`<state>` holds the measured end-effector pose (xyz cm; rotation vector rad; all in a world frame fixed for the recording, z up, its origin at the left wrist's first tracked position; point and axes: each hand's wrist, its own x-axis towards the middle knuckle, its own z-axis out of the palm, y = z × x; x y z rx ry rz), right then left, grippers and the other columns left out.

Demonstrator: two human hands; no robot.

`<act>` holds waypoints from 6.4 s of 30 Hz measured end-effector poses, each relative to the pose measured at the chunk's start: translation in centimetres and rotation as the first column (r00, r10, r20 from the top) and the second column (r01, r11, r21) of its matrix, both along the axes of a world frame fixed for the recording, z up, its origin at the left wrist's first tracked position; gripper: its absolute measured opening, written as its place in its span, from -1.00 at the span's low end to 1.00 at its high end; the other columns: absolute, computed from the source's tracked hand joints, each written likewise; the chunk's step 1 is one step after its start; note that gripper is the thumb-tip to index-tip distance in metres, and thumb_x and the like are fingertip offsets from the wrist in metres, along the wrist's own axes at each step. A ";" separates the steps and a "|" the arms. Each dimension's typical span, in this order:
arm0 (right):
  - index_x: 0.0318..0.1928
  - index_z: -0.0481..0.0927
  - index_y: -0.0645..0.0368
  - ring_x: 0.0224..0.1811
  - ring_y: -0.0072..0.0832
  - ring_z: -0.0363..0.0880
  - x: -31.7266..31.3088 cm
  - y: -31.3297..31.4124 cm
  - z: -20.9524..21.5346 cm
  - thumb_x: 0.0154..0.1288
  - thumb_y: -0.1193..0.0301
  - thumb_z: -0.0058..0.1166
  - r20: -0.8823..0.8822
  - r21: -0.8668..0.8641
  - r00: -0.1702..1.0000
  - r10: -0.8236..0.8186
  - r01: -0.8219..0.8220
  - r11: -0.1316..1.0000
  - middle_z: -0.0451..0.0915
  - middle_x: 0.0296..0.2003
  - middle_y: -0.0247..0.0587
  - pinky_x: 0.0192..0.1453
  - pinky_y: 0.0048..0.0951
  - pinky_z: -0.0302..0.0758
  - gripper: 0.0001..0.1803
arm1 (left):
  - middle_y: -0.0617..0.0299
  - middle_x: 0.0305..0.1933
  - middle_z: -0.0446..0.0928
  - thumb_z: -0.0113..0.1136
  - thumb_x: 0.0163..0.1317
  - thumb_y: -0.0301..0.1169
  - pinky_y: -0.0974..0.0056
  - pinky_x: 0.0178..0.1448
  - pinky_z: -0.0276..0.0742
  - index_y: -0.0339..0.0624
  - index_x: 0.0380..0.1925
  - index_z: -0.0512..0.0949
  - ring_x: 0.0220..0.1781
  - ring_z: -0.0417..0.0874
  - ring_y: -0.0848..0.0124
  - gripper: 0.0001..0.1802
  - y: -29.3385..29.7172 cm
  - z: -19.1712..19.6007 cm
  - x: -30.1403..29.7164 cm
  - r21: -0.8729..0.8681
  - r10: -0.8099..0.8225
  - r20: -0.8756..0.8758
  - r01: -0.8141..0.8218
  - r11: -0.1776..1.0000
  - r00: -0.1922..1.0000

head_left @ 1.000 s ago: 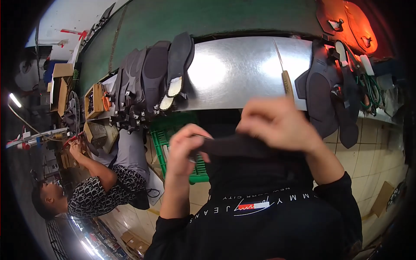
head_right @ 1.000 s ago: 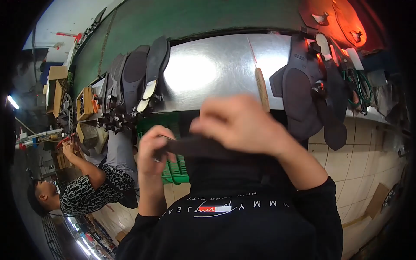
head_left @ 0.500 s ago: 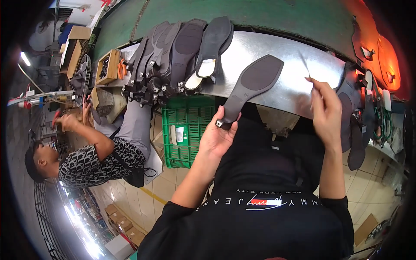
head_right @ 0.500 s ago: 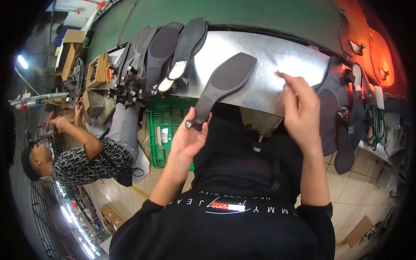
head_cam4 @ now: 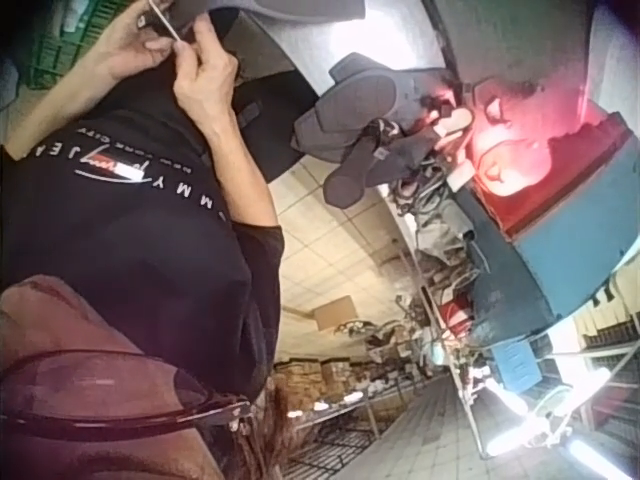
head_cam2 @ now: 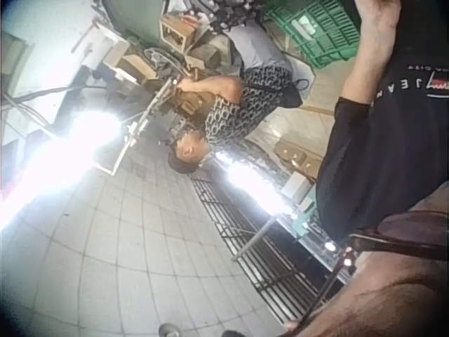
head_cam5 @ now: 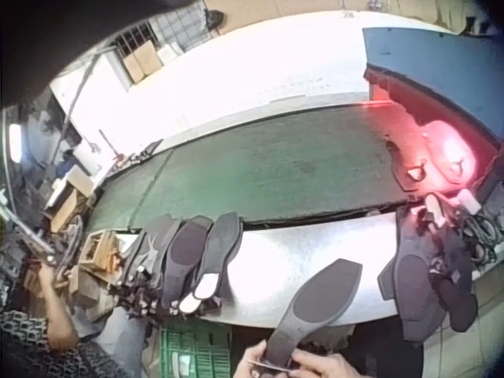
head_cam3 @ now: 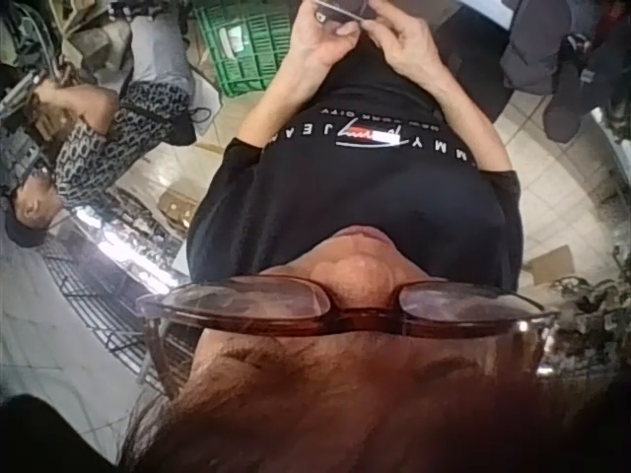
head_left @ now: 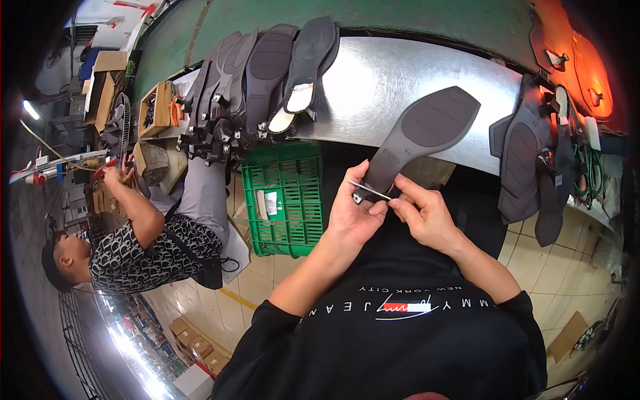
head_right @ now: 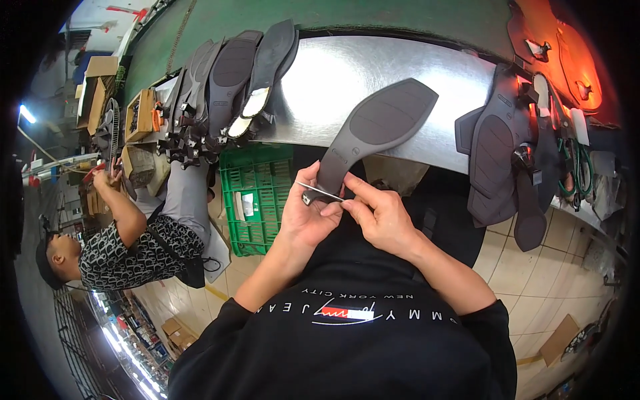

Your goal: The person is finishing a shoe component by trimming excess material with a knife.

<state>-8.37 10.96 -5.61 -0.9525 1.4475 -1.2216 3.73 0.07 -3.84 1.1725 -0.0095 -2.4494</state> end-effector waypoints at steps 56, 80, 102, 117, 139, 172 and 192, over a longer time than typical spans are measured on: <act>-0.29 0.51 0.20 -0.48 -0.17 0.54 -0.6 -0.6 3.1 0.19 0.54 0.09 -0.565 -0.372 0.787 -0.249 0.026 0.928 0.52 -0.49 -0.13 -0.43 -0.26 0.47 -0.93 | 0.19 -0.48 0.60 0.09 0.03 0.37 0.30 -0.34 0.48 -0.14 -0.44 0.54 -0.41 0.58 0.32 -0.30 -2.1 1.5 -1.6 -0.181 -0.032 -0.043 0.024 0.983 0.999; -0.40 0.34 0.21 -0.59 -0.06 0.54 0.6 0.0 3.0 0.27 0.45 0.03 -0.614 -0.171 0.779 -0.127 0.026 0.985 0.53 -0.59 -0.04 -0.57 -0.13 0.45 -0.83 | 0.37 -0.65 0.33 -0.22 0.22 0.35 0.19 -0.25 0.45 0.01 -0.52 0.38 -0.63 0.34 0.41 -0.37 -0.6 0.7 -4.0 -0.382 -0.019 -0.094 -0.019 0.924 0.995; 0.07 0.54 0.16 -0.59 -0.51 0.36 -1.9 -1.0 5.4 -0.05 0.52 0.34 -0.416 -0.414 0.865 -0.280 0.094 0.906 0.43 -0.46 -0.25 -0.51 -0.52 0.36 -0.43 | 0.20 -0.21 0.55 -0.13 0.40 -0.01 0.28 -0.12 0.56 -0.17 0.05 0.42 -0.19 0.58 0.39 -0.51 -0.2 1.2 -4.0 -0.376 -0.188 -0.054 0.154 0.913 0.981; 0.04 0.56 0.22 -0.61 -0.49 0.36 -2.5 -1.2 8.8 0.09 0.62 0.17 -0.263 -0.394 0.924 -0.276 0.158 0.906 0.43 -0.49 -0.25 -0.52 -0.53 0.34 -0.58 | 0.13 -0.43 0.55 0.18 0.28 -0.30 0.38 -0.46 0.54 -0.26 -0.16 0.41 -0.54 0.57 0.46 -0.71 -4.9 9.6 -2.7 -0.921 0.079 0.264 0.227 0.317 0.961; 0.11 0.47 0.02 -0.20 -0.18 0.49 -15.0 -2.9 1.9 0.20 0.41 0.07 -0.855 -0.192 0.370 -0.365 0.427 0.883 0.42 -0.29 -0.10 -0.20 -0.17 0.47 -0.58 | 0.17 -0.16 0.60 0.13 0.28 -0.44 0.41 -0.10 0.47 -0.37 -0.06 0.57 -0.23 0.56 0.49 -0.71 -25.1 9.2 8.1 -0.752 0.693 0.365 0.636 -0.175 0.622; -0.28 0.48 0.12 -0.43 -0.26 0.57 -12.1 3.7 11.8 0.08 0.20 0.24 -0.258 -0.623 0.725 -0.638 0.380 0.684 0.51 -0.51 -0.27 -0.37 -0.30 0.43 -0.68 | -0.16 0.37 0.08 0.33 -0.41 0.42 0.01 0.39 0.11 -0.32 0.41 -0.14 0.36 0.22 0.05 0.51 2.5 8.5 -14.7 -0.955 -0.442 0.199 0.072 -0.287 0.875; -0.14 0.52 0.28 -0.04 -0.15 0.52 -14.7 -6.4 4.5 0.05 0.07 0.24 -0.850 -0.021 0.459 -0.257 0.459 0.888 0.53 -0.16 -0.02 -0.13 -0.16 0.57 -0.46 | 0.07 -0.08 0.47 0.51 -0.40 -0.26 0.18 0.14 0.39 -0.41 0.09 0.32 0.03 0.50 0.24 -0.05 -7.6 5.8 -1.3 -0.834 -0.213 0.548 0.513 -0.202 0.809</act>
